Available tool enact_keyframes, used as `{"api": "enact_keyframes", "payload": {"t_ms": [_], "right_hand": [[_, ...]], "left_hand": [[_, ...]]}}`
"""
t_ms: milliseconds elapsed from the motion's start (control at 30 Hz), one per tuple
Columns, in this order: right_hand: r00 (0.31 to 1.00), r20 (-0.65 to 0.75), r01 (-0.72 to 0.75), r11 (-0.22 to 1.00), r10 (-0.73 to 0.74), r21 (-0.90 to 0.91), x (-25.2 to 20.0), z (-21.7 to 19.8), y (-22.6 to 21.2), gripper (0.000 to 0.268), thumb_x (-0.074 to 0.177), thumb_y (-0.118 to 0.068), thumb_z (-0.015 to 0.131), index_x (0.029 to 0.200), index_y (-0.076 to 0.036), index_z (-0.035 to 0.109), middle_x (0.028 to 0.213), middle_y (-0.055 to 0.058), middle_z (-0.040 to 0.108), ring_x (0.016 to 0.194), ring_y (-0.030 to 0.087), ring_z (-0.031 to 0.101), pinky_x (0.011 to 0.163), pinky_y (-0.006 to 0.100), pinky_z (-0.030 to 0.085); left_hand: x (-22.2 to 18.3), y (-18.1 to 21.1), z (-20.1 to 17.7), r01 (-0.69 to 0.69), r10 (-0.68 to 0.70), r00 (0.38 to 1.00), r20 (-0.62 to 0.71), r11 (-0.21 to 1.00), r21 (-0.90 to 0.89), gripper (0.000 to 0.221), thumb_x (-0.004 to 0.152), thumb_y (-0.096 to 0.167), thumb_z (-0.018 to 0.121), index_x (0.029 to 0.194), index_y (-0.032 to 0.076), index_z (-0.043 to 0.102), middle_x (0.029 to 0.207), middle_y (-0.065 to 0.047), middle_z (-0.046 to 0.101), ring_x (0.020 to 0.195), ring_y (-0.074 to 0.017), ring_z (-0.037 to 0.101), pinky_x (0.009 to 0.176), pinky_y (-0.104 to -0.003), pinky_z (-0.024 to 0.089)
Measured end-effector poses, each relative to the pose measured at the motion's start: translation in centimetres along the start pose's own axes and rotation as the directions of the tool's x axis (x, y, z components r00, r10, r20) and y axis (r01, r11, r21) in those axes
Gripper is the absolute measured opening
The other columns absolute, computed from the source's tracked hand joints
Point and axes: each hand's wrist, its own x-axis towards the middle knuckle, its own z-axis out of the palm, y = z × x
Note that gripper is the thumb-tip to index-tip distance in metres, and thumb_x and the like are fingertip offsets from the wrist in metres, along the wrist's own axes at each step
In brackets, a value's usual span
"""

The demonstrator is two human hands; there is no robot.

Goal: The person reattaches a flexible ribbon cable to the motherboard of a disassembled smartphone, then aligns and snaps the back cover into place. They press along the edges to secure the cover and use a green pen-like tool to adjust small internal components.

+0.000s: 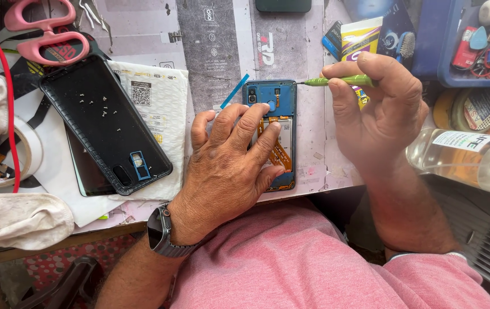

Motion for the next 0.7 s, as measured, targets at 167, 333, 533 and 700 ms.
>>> {"api": "enact_keyframes", "payload": {"t_ms": [167,333,533,700], "right_hand": [[0.989,0.098,0.126,0.973,-0.109,-0.192,1.7,-1.1,-0.7,0.042,0.103,-0.005,0.082,0.133,0.000,0.053,0.103,0.015,0.073,0.097,0.024,0.077,0.081,0.032,0.062],[0.986,0.144,0.089,0.996,-0.084,-0.026,2.8,-0.7,-1.0,0.035,0.109,-0.001,0.074,0.139,-0.003,0.055,0.111,0.011,0.073,0.103,0.021,0.077,0.087,0.029,0.064],[0.975,0.136,0.204,0.958,-0.179,-0.202,4.0,-1.3,-1.1,0.036,0.097,0.000,0.087,0.123,0.000,0.063,0.094,0.015,0.073,0.084,0.025,0.074,0.073,0.035,0.059],[0.972,0.151,0.209,0.957,-0.180,-0.203,4.8,-1.5,-1.8,0.033,0.094,0.000,0.086,0.119,0.002,0.063,0.092,0.016,0.073,0.082,0.026,0.074,0.071,0.036,0.058]], "left_hand": [[0.0,0.1,-0.1,-0.002,0.002,1.000,0.003,1.000,-0.005,0.064,0.085,0.044,0.081,0.134,0.008,0.064,0.146,-0.013,0.049,0.137,-0.0302,0.042,0.113,-0.056,0.026],[-0.1,0.2,-0.3,0.000,0.000,1.000,0.026,1.000,-0.017,0.077,0.075,0.050,0.085,0.135,0.007,0.063,0.148,-0.015,0.047,0.138,-0.0317,0.040,0.113,-0.059,0.024],[-0.4,0.3,-0.5,0.017,-0.013,0.995,0.094,0.999,-0.045,0.092,0.070,0.059,0.084,0.140,0.005,0.058,0.153,-0.018,0.041,0.142,-0.0343,0.036,0.116,-0.064,0.017],[-0.4,0.2,-0.9,0.016,-0.008,0.991,0.136,0.998,-0.062,0.102,0.060,0.059,0.087,0.142,0.005,0.055,0.156,-0.020,0.037,0.144,-0.0365,0.033,0.116,-0.065,0.014]]}}
